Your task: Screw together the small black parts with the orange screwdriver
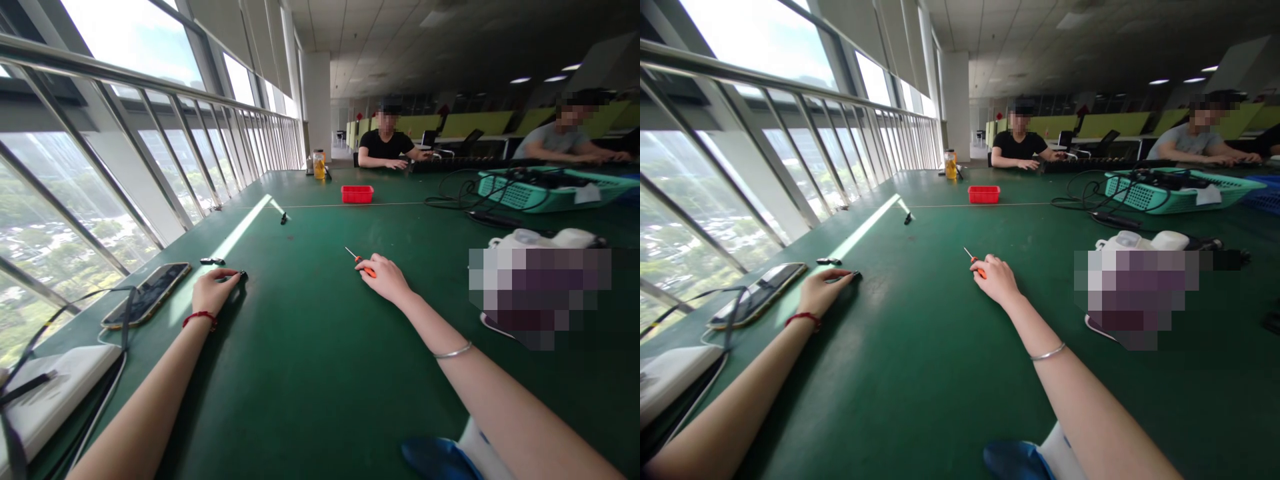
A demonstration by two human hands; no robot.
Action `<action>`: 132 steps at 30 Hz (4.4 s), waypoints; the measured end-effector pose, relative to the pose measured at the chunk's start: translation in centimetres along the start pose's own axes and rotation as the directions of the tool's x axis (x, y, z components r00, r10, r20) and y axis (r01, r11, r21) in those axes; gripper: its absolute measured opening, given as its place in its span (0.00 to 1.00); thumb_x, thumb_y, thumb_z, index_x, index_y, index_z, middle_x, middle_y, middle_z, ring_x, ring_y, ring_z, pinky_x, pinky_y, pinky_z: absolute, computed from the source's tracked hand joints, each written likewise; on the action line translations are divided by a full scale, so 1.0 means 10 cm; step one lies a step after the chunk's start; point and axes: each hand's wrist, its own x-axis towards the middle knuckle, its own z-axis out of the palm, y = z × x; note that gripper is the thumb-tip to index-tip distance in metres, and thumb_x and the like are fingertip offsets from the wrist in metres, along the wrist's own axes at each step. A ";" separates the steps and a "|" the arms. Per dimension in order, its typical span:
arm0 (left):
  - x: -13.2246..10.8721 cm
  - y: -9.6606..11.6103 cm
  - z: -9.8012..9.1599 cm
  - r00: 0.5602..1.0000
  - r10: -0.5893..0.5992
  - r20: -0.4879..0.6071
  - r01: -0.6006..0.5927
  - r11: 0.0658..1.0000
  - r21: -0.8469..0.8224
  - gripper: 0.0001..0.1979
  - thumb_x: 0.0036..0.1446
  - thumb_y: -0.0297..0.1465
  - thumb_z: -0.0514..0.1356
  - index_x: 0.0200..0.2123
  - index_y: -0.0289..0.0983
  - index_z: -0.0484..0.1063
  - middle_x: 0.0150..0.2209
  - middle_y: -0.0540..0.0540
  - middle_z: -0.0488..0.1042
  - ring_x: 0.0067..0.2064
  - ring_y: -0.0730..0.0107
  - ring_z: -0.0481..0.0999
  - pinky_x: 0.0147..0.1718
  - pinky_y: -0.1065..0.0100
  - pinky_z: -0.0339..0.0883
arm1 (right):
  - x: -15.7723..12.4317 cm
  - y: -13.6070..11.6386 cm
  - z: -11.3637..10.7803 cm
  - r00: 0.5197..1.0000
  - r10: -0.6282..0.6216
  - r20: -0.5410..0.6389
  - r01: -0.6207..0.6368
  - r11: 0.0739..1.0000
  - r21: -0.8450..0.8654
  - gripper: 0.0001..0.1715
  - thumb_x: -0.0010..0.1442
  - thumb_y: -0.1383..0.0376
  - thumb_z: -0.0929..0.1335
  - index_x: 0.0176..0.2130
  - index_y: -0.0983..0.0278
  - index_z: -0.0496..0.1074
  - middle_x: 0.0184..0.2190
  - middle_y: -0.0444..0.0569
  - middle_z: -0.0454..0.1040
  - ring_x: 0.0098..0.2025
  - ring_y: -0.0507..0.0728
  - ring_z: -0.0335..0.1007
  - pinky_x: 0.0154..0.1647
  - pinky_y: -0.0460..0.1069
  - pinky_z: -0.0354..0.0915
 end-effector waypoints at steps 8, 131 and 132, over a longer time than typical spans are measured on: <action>-0.04 0.07 -0.03 0.998 -0.045 0.049 0.046 0.998 -0.035 0.18 0.42 0.42 0.58 0.33 0.36 0.77 0.31 0.46 0.76 0.36 0.59 0.73 0.38 0.64 0.65 | 0.00 0.01 0.01 1.000 -0.013 -0.004 0.013 1.000 -0.007 0.15 0.57 0.64 0.63 0.41 0.57 0.75 0.33 0.47 0.67 0.36 0.53 0.64 0.34 0.46 0.57; -0.51 1.48 1.14 0.848 0.476 0.233 -0.417 0.871 -0.261 0.09 0.46 0.24 0.59 0.34 0.35 0.73 0.32 0.47 0.71 0.35 0.69 0.71 0.37 0.69 0.66 | -0.14 -0.50 -0.04 0.769 0.299 -0.564 0.156 0.768 0.621 0.10 0.54 0.59 0.65 0.28 0.62 0.62 0.25 0.43 0.65 0.24 0.49 0.61 0.25 0.46 0.58; -0.51 1.48 1.14 0.847 0.477 0.235 -0.420 0.871 -0.253 0.08 0.47 0.24 0.58 0.33 0.36 0.73 0.32 0.47 0.71 0.35 0.69 0.71 0.36 0.69 0.66 | -0.14 -0.50 -0.04 0.761 0.298 -0.576 0.154 0.780 0.607 0.10 0.54 0.59 0.65 0.28 0.62 0.62 0.24 0.42 0.65 0.23 0.49 0.60 0.25 0.45 0.58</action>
